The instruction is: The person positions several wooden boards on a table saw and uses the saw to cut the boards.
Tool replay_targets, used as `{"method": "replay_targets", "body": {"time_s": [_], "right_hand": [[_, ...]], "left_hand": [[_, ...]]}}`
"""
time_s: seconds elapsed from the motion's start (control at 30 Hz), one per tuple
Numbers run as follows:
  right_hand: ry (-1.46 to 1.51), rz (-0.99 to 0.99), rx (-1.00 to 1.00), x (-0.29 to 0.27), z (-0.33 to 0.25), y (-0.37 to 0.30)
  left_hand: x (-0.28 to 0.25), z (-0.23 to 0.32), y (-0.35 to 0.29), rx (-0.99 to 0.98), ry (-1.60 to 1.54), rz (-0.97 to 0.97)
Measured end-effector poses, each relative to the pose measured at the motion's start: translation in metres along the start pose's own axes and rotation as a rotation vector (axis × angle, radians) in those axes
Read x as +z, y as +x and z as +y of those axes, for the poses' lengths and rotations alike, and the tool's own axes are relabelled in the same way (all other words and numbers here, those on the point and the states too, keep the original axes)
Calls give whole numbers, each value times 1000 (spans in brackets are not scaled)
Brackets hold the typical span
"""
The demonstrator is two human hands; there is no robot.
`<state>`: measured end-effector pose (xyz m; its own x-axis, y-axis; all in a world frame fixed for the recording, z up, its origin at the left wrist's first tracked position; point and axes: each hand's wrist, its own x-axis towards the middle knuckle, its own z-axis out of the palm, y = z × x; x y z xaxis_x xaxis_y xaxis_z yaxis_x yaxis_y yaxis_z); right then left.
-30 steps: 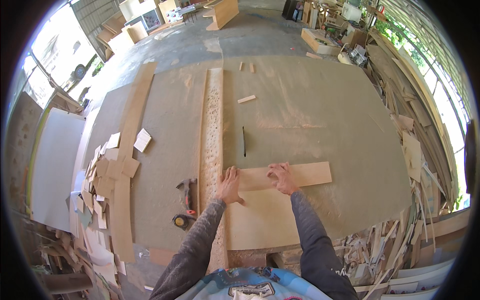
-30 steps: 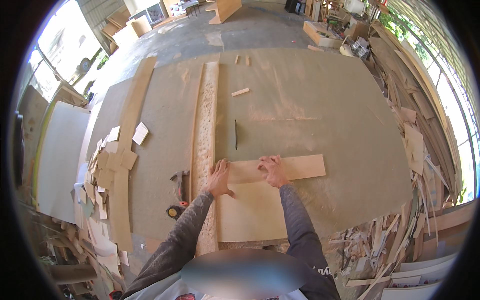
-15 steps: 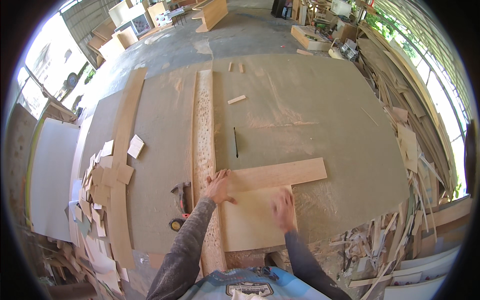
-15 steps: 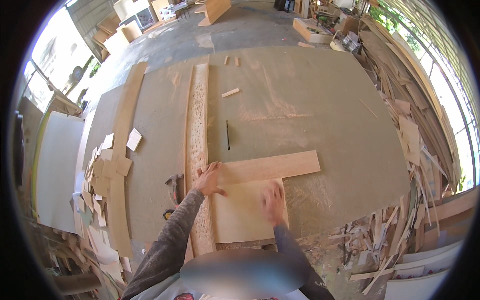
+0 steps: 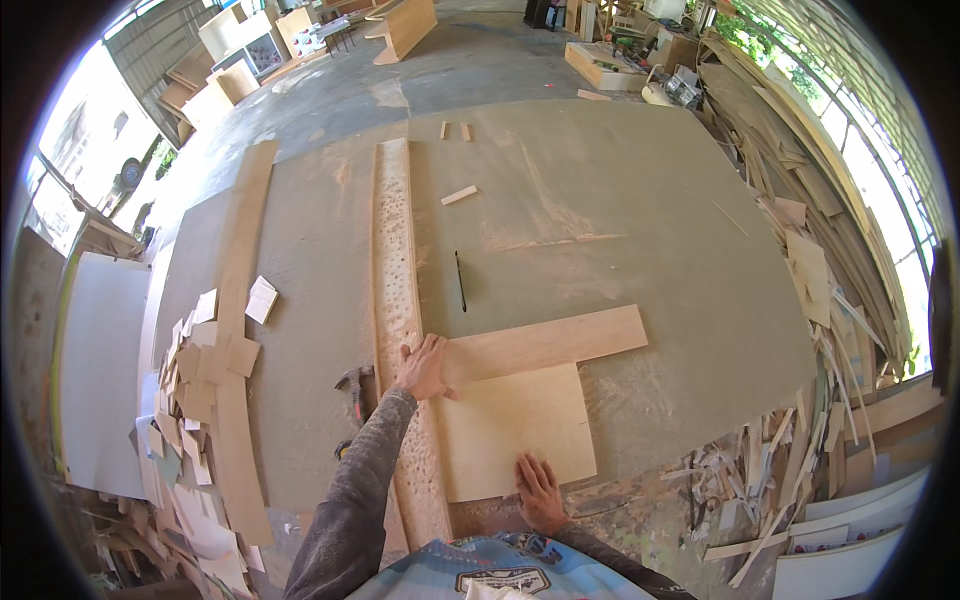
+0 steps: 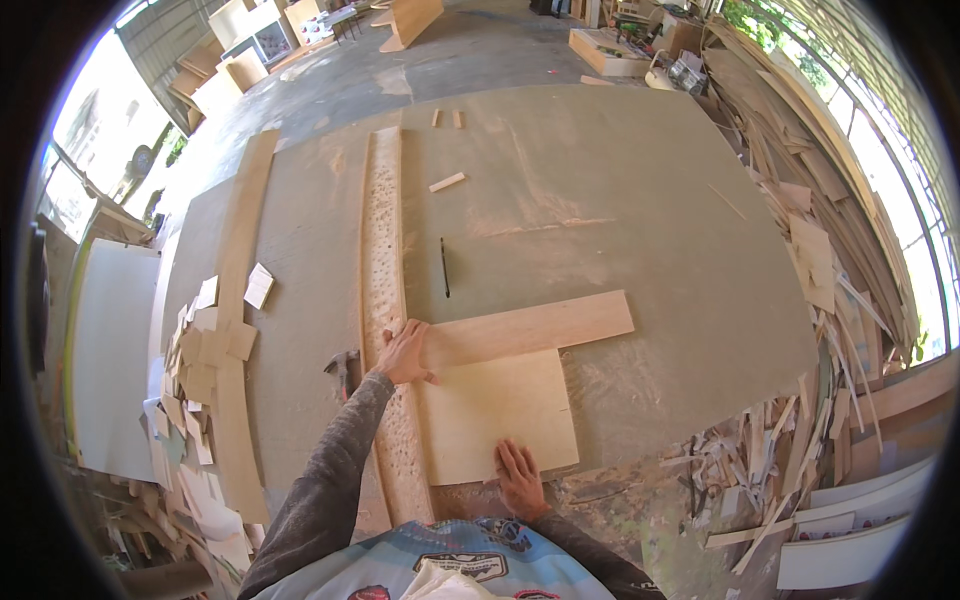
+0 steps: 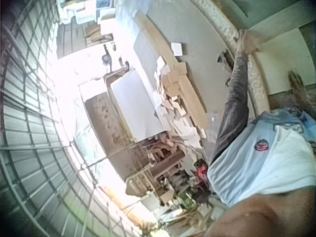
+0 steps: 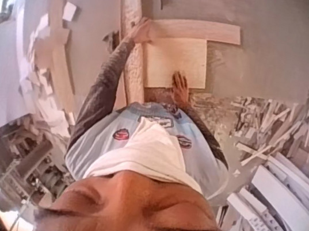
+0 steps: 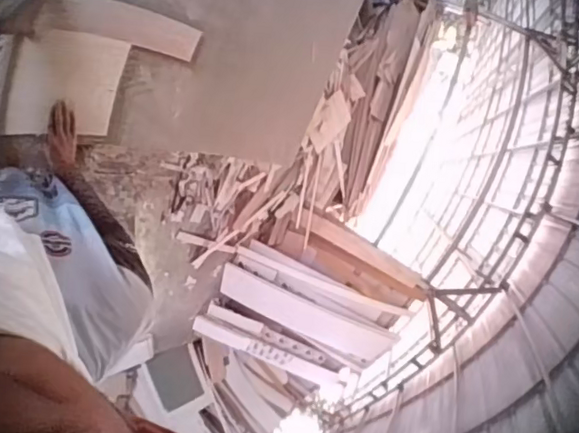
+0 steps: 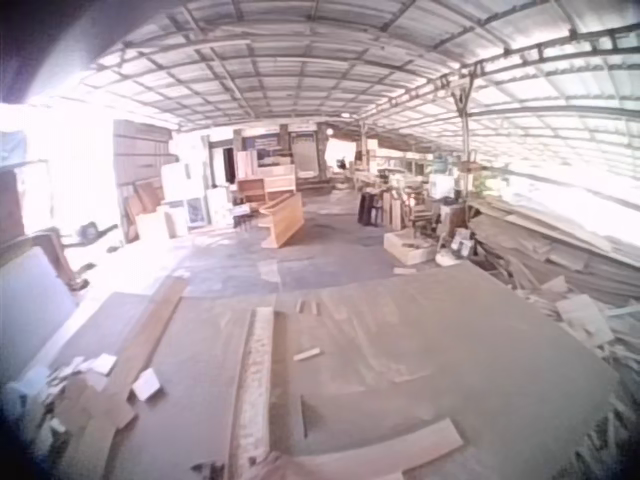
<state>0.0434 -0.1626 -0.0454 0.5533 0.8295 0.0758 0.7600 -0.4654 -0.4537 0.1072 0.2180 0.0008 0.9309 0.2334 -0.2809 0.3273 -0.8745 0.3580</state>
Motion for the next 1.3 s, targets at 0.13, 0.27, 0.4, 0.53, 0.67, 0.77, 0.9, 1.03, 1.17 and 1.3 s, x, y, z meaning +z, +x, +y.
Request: {"method": "replay_targets", "body": {"time_s": [0.13,0.27,0.4,0.53,0.67,0.77,0.9,1.03,1.17,1.3], "right_hand": [[-42,-14,-12,-5,1,3],[-36,-16,-19,-8,1,5],[-9,-19,-7,-8,1,10],[35,15,-6,-9,2,26],[26,-19,11,-18,4,43],[-21,2,-22,-13,12,53],[-25,-7,-13,-13,12,59],[9,-5,2,-11,16,70],[27,-15,15,-10,18,77],[32,-29,6,-11,22,83]], "left_hand": [[-2,2,-1,-3,-13,-6],[-6,2,2,16,-41,-1],[-2,-6,9,27,-47,12],[-3,-18,20,63,-33,24],[-15,-24,34,62,-12,-21],[-19,-25,43,61,16,-18],[-26,-24,50,40,73,-74],[-27,-33,60,76,32,12],[-35,-29,66,54,33,-23],[-39,-32,73,50,14,-29]]}}
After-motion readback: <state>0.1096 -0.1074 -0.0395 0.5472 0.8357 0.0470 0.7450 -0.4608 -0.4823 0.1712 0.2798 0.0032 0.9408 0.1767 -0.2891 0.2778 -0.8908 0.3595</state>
